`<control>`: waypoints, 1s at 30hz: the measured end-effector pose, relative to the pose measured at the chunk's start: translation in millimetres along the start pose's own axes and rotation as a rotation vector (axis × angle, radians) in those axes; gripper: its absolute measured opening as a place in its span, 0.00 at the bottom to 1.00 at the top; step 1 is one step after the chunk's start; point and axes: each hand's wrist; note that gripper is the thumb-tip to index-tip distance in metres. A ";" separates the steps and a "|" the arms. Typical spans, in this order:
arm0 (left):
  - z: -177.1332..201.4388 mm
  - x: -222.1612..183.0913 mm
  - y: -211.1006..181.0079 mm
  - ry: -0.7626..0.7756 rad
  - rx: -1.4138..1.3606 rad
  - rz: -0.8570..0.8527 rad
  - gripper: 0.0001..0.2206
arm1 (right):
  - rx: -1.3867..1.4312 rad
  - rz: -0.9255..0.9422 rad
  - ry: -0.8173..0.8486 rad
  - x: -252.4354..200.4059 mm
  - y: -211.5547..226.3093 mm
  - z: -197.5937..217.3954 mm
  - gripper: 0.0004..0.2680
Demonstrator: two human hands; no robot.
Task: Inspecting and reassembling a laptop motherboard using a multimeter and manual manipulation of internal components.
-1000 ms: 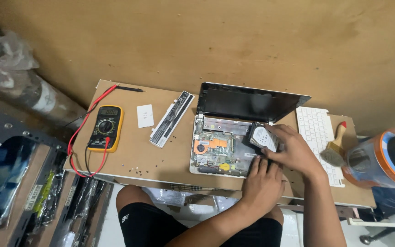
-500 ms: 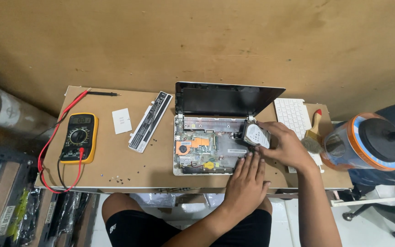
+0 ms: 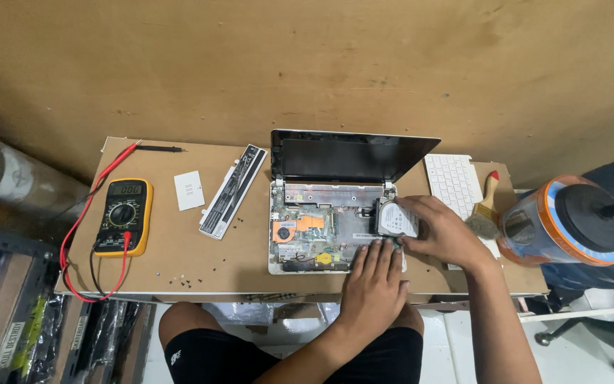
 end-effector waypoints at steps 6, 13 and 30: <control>5.4 -4.0 5.0 0.006 -0.023 0.022 0.24 | 0.009 0.032 0.021 5.3 8.0 5.6 0.26; 14.3 -8.0 9.7 -0.028 -0.045 0.043 0.23 | 0.030 0.067 0.032 5.4 10.4 5.5 0.27; 29.6 -32.0 8.6 -0.071 -0.088 0.027 0.20 | 0.096 0.006 0.014 -2.6 8.2 1.1 0.30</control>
Point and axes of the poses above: each hand's wrist, its own x-axis towards the middle knuckle, its own z-axis out of the back of the hand, y = z × x, and after that the axes turned 14 degrees about -x, right-handed
